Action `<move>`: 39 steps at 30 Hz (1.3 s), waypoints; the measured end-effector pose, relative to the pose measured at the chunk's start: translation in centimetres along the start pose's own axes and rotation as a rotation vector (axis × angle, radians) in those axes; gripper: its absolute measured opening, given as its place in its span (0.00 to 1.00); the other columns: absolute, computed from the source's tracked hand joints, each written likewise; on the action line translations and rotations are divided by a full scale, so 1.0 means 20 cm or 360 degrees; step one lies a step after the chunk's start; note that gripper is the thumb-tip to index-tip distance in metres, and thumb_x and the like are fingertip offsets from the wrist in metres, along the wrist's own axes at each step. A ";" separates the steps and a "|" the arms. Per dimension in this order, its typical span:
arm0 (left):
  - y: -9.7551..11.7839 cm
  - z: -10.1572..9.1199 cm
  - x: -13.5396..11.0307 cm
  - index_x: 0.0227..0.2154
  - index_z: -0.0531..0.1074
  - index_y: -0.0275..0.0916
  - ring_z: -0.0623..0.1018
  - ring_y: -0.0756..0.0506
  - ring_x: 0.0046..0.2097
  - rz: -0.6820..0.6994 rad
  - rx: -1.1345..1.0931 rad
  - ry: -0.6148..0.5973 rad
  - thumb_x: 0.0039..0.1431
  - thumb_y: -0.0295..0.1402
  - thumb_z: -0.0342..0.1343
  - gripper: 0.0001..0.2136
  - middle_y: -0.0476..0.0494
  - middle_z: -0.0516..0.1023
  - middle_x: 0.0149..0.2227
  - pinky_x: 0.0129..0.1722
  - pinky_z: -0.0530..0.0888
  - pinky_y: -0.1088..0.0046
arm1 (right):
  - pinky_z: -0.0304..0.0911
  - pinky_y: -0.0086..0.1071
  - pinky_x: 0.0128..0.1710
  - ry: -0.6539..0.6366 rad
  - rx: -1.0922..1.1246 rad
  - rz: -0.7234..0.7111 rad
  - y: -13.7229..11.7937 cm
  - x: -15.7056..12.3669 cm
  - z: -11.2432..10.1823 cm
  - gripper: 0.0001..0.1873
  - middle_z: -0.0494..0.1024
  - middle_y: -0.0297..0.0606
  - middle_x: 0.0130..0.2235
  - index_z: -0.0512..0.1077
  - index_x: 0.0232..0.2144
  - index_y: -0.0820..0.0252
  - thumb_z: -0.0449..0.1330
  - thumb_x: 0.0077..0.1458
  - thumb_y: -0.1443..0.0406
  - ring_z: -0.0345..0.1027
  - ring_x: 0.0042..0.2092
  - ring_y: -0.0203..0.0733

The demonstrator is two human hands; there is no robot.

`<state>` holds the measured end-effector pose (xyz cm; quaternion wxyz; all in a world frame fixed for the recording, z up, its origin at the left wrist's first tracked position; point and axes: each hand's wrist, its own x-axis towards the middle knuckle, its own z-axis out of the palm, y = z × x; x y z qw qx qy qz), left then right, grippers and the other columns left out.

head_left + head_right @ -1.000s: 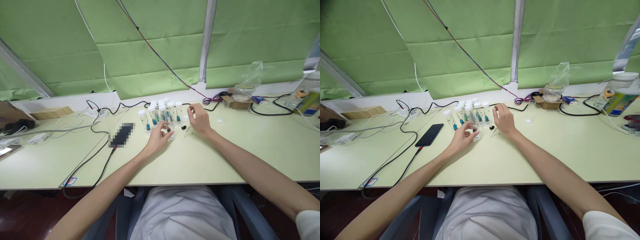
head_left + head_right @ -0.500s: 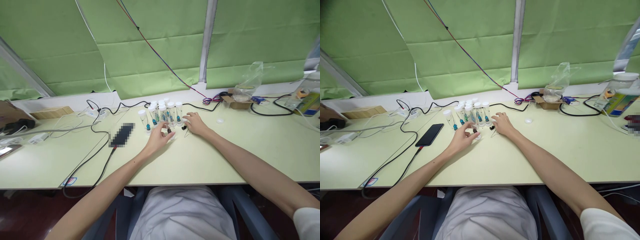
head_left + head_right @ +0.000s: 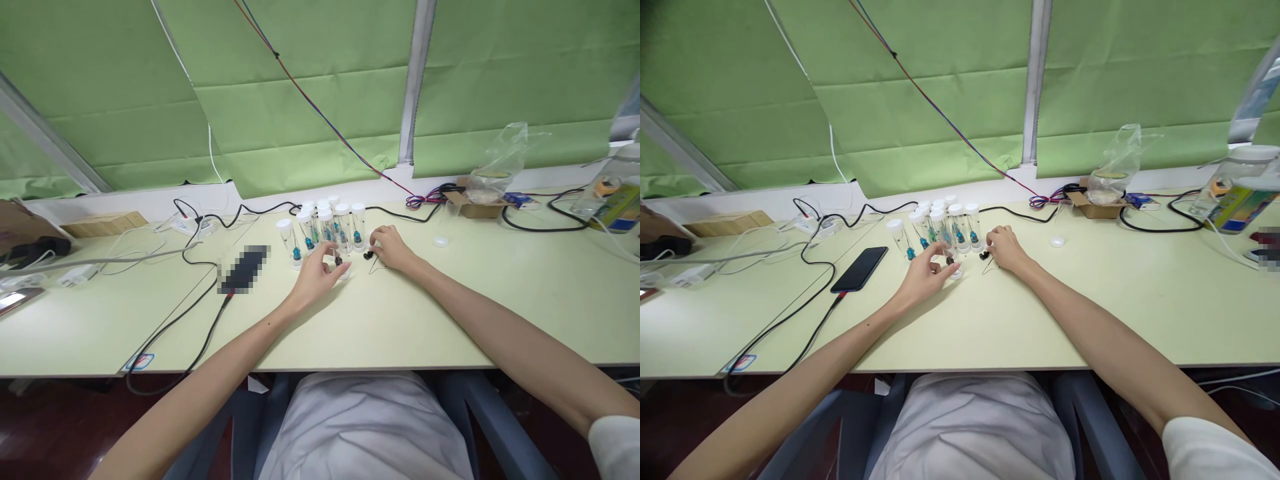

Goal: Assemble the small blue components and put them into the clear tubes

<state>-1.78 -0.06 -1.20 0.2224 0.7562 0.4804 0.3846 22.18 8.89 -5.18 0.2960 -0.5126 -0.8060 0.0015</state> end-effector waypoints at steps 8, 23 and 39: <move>0.00 0.00 0.00 0.51 0.69 0.41 0.64 0.57 0.21 -0.0003 0.0013 -0.0001 0.60 0.44 0.60 0.20 0.41 0.76 0.50 0.22 0.64 0.75 | 0.60 0.44 0.49 -0.0021 -0.0023 0.0007 -0.01 0.00 0.00 0.03 0.75 0.51 0.46 0.74 0.36 0.62 0.60 0.60 0.69 0.62 0.50 0.55; -0.02 0.01 0.00 0.50 0.69 0.41 0.73 0.55 0.25 -0.0020 0.0000 -0.0041 0.62 0.42 0.58 0.17 0.40 0.76 0.49 0.28 0.71 0.75 | 0.64 0.41 0.41 0.0763 0.0274 -0.0008 -0.11 0.00 -0.09 0.09 0.71 0.45 0.41 0.64 0.39 0.56 0.47 0.69 0.61 0.65 0.41 0.48; 0.04 -0.01 0.00 0.48 0.69 0.41 0.67 0.55 0.25 0.0180 -0.0067 0.0377 0.62 0.44 0.57 0.16 0.48 0.74 0.39 0.27 0.67 0.76 | 0.66 0.31 0.33 0.0966 0.0624 -0.0416 -0.40 -0.09 -0.15 0.12 0.74 0.36 0.35 0.65 0.43 0.55 0.45 0.72 0.58 0.70 0.30 0.36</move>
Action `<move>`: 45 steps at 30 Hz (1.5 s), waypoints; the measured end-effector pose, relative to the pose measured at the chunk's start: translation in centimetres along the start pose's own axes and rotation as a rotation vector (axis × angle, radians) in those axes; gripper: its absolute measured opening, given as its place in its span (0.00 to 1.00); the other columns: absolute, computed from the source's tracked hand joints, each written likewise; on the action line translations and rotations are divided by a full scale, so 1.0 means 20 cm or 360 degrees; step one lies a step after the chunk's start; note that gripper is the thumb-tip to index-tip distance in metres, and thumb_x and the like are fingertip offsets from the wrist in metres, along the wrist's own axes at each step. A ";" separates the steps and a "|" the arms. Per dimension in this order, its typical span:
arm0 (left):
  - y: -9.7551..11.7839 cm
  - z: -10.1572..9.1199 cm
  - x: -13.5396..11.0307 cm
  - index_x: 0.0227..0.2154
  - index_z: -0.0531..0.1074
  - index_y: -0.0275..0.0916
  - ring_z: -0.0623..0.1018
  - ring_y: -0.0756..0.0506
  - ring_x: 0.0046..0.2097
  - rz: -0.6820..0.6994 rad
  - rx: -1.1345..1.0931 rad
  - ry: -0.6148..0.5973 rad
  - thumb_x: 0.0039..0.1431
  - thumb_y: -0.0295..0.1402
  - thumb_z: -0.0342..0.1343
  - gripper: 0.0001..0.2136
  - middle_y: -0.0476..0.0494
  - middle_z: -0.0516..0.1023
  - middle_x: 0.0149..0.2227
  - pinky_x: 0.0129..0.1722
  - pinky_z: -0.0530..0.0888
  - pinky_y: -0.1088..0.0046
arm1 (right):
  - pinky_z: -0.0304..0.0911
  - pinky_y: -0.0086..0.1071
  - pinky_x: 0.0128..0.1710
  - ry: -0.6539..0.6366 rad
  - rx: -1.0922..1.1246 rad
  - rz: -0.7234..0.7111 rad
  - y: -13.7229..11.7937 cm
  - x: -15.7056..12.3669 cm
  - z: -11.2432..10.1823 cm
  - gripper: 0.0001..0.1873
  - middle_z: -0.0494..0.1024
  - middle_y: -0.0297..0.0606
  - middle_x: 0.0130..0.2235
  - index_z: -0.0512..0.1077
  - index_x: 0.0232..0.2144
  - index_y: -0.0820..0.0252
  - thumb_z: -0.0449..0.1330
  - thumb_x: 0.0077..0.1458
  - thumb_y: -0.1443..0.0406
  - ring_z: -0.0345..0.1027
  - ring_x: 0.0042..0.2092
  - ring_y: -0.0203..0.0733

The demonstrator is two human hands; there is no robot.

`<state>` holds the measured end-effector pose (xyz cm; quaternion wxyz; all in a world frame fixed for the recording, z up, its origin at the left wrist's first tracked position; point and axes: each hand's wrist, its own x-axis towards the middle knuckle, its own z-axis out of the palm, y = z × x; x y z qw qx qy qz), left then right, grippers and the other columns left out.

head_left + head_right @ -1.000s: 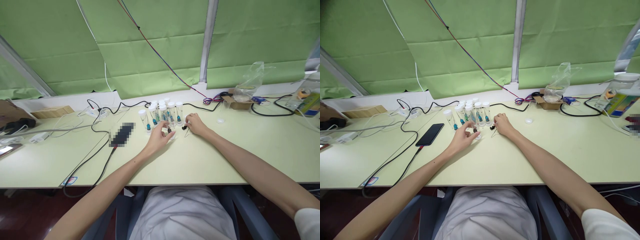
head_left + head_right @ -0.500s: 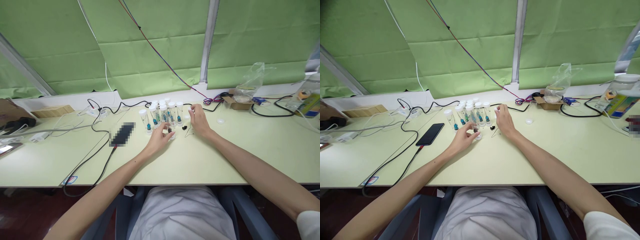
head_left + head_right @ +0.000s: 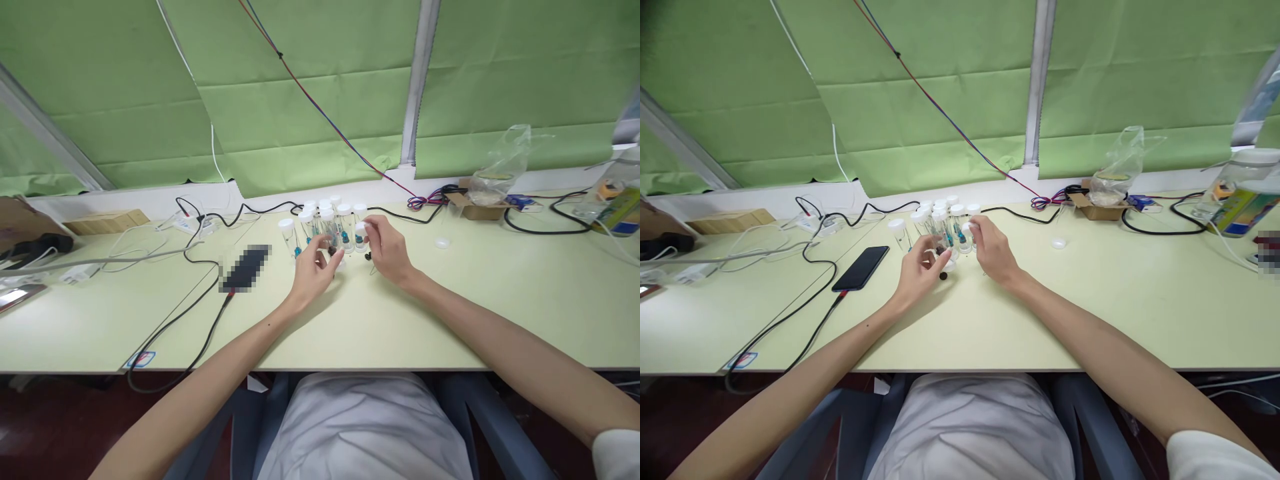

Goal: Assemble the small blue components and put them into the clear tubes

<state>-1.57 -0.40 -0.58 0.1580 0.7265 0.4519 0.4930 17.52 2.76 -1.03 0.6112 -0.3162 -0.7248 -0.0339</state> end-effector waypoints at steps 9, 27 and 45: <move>-0.02 0.00 0.02 0.50 0.72 0.40 0.74 0.47 0.39 0.0045 0.0017 -0.0045 0.63 0.43 0.56 0.17 0.43 0.77 0.40 0.41 0.73 0.69 | 0.63 0.32 0.29 -0.0071 0.0126 0.0021 -0.05 0.00 -0.01 0.16 0.73 0.34 0.30 0.67 0.41 0.55 0.43 0.73 0.56 0.65 0.24 0.35; -0.07 0.02 0.01 0.51 0.73 0.39 0.77 0.45 0.42 0.0251 0.0169 -0.0254 0.63 0.38 0.58 0.16 0.40 0.78 0.47 0.42 0.74 0.68 | 0.64 0.33 0.25 0.0056 0.0361 0.0322 -0.06 0.02 -0.03 0.16 0.70 0.39 0.40 0.68 0.37 0.56 0.47 0.71 0.55 0.65 0.23 0.31; -0.04 0.00 0.00 0.51 0.74 0.37 0.76 0.44 0.42 0.0336 0.0241 -0.0347 0.62 0.37 0.58 0.16 0.42 0.76 0.40 0.42 0.72 0.68 | 0.58 0.28 0.16 0.0034 0.0690 0.0815 -0.03 0.01 0.00 0.20 0.75 0.36 0.37 0.69 0.35 0.56 0.56 0.63 0.46 0.62 0.20 0.30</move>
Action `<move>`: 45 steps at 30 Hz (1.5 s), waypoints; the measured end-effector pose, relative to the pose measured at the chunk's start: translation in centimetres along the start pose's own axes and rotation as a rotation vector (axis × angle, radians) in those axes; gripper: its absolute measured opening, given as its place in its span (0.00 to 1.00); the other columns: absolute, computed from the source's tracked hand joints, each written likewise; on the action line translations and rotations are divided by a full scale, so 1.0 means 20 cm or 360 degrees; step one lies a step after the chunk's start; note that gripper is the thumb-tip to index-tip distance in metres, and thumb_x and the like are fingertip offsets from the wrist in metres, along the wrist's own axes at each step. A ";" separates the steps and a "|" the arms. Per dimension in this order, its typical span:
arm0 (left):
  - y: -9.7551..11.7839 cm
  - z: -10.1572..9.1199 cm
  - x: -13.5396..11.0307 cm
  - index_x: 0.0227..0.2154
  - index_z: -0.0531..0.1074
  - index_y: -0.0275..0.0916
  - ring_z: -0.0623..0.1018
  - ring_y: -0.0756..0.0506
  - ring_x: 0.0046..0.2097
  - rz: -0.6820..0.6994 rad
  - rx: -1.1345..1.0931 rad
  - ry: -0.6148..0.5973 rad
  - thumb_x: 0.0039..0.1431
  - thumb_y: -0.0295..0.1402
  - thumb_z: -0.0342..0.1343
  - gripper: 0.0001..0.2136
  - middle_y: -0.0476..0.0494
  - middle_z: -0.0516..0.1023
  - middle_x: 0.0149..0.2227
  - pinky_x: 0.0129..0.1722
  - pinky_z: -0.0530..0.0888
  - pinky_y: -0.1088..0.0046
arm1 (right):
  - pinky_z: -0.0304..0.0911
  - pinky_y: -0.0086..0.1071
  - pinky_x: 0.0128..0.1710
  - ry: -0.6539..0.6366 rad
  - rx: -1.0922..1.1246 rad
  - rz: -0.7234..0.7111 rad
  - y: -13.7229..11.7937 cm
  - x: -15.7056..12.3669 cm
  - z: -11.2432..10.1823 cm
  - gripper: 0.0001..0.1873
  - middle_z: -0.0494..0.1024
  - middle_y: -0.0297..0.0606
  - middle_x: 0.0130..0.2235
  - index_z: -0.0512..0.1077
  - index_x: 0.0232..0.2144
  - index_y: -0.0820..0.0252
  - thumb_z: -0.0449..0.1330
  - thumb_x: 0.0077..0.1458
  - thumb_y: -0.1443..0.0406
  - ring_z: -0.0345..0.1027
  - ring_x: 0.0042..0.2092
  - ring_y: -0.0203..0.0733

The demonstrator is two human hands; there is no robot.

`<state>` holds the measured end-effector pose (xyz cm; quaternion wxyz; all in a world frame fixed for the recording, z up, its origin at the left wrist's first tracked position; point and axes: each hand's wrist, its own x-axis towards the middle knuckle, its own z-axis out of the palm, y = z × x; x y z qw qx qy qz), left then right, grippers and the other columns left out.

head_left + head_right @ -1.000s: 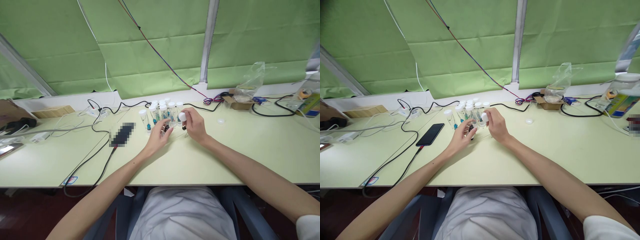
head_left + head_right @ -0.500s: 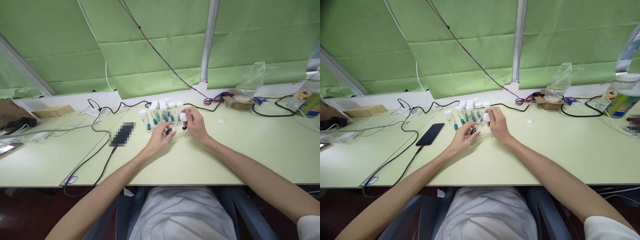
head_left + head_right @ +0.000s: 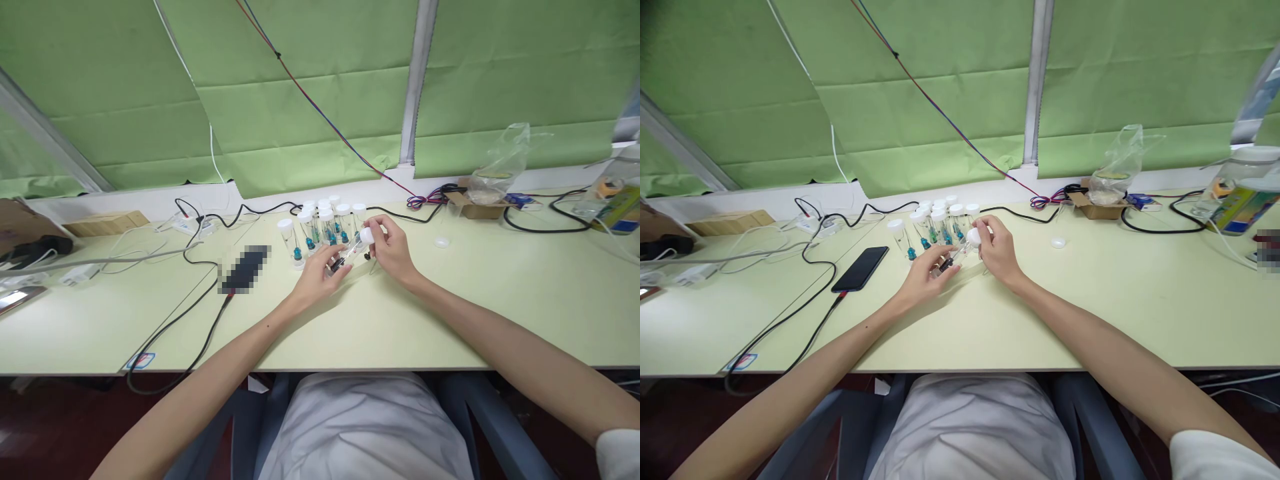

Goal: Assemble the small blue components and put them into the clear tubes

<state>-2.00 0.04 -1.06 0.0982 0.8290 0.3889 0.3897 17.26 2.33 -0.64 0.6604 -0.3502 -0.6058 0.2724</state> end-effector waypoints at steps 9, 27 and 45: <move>0.02 0.01 -0.01 0.48 0.73 0.38 0.77 0.45 0.40 -0.0048 0.0007 0.0007 0.61 0.38 0.58 0.15 0.42 0.78 0.41 0.38 0.73 0.69 | 0.61 0.31 0.17 0.0058 -0.0216 -0.0277 0.01 -0.01 -0.01 0.19 0.73 0.38 0.37 0.72 0.33 0.57 0.55 0.65 0.49 0.65 0.21 0.32; 0.02 0.02 -0.01 0.48 0.73 0.38 0.76 0.46 0.39 -0.0055 -0.0030 0.0020 0.61 0.39 0.58 0.15 0.42 0.78 0.42 0.34 0.73 0.71 | 0.66 0.33 0.30 -0.0117 -0.0521 -0.0407 0.03 -0.02 0.00 0.14 0.76 0.43 0.39 0.71 0.40 0.58 0.56 0.65 0.54 0.71 0.36 0.42; 0.01 0.02 -0.01 0.46 0.74 0.38 0.75 0.46 0.38 0.0070 0.0010 0.0055 0.61 0.37 0.58 0.13 0.43 0.77 0.38 0.38 0.72 0.69 | 0.62 0.34 0.33 -0.0256 -0.0636 -0.0291 0.01 -0.03 0.00 0.12 0.71 0.35 0.28 0.64 0.35 0.55 0.47 0.68 0.57 0.69 0.32 0.42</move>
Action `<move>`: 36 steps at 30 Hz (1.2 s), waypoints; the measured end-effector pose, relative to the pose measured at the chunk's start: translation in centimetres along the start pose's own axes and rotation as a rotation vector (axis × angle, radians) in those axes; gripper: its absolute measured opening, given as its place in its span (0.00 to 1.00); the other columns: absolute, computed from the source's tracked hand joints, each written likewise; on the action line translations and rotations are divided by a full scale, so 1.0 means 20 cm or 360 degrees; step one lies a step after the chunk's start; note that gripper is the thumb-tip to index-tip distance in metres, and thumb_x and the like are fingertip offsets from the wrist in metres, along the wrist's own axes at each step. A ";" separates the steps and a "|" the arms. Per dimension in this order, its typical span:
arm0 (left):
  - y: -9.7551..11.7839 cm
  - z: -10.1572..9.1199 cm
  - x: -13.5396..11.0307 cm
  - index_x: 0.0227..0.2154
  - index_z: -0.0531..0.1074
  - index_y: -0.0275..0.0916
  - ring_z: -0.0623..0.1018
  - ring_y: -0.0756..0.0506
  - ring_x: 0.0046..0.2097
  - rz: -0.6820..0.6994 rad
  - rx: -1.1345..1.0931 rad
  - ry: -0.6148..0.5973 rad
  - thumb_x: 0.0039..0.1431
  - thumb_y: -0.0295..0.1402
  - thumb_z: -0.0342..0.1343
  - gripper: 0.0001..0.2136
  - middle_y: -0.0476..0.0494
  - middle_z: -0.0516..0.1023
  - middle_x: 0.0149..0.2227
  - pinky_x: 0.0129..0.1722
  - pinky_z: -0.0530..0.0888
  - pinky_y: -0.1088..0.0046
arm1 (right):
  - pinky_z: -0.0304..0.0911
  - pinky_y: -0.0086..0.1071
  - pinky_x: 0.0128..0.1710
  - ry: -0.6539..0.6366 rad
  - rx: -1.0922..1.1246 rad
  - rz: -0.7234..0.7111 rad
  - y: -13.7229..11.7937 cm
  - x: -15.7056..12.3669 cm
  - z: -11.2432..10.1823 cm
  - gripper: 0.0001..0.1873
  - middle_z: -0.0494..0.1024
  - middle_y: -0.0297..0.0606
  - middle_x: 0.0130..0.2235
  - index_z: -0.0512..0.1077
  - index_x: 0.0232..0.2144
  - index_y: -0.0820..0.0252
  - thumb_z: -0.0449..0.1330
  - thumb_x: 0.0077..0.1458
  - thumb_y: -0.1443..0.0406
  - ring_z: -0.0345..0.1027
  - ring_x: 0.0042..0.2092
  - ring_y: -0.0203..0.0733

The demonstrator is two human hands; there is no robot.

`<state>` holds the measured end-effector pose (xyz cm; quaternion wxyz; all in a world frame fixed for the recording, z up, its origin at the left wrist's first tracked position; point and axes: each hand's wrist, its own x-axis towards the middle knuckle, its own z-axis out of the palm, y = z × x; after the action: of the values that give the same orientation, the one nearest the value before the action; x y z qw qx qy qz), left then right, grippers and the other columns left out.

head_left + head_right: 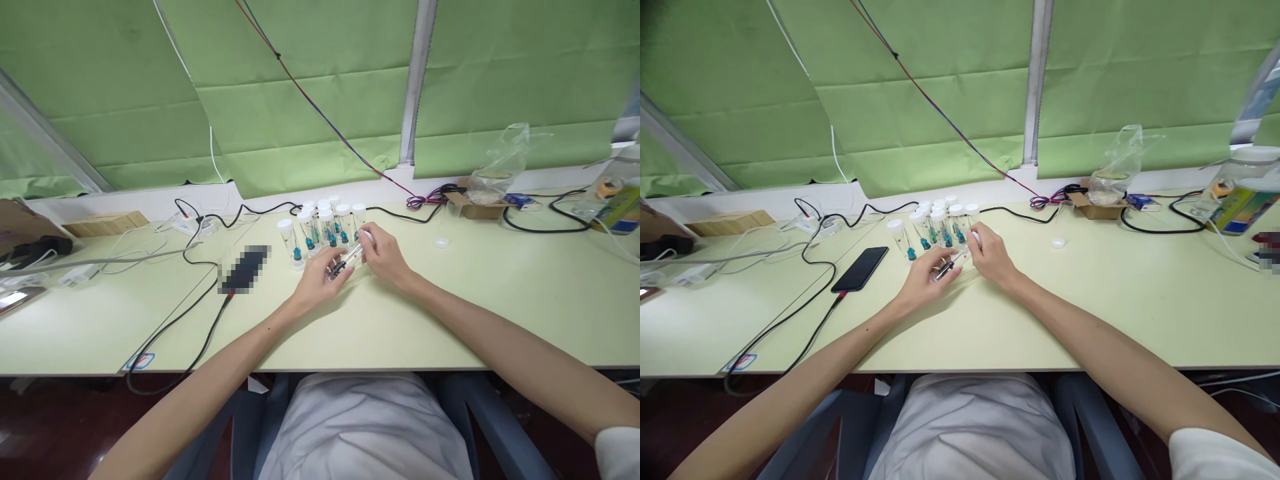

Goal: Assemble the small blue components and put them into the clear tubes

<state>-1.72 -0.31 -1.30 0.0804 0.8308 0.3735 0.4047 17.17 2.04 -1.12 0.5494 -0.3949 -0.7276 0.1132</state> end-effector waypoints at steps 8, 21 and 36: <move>0.02 -0.01 0.00 0.46 0.73 0.38 0.75 0.45 0.38 0.0042 0.0030 -0.0004 0.62 0.36 0.58 0.12 0.44 0.75 0.36 0.39 0.72 0.68 | 0.61 0.32 0.31 -0.0085 0.0060 0.0137 0.00 0.00 -0.01 0.11 0.70 0.28 0.23 0.62 0.35 0.54 0.47 0.67 0.57 0.66 0.24 0.39; 0.01 -0.01 -0.01 0.47 0.74 0.39 0.76 0.45 0.43 -0.0041 -0.0123 0.0013 0.62 0.36 0.58 0.12 0.42 0.77 0.42 0.42 0.73 0.67 | 0.59 0.31 0.23 -0.0017 0.0289 0.0277 -0.03 0.00 -0.01 0.15 0.67 0.28 0.19 0.70 0.32 0.55 0.55 0.63 0.52 0.62 0.20 0.37; 0.02 -0.01 0.00 0.45 0.75 0.38 0.78 0.44 0.43 -0.0138 -0.0269 -0.0079 0.61 0.37 0.58 0.12 0.41 0.80 0.43 0.42 0.74 0.68 | 0.54 0.31 0.27 -0.0087 0.0255 0.0252 0.01 0.02 -0.02 0.21 0.63 0.31 0.20 0.66 0.22 0.58 0.54 0.59 0.50 0.57 0.26 0.36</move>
<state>-1.63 -0.70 -0.97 0.1770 0.8137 0.3716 0.4104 17.65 2.42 -0.76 0.5484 -0.4028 -0.6974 0.2249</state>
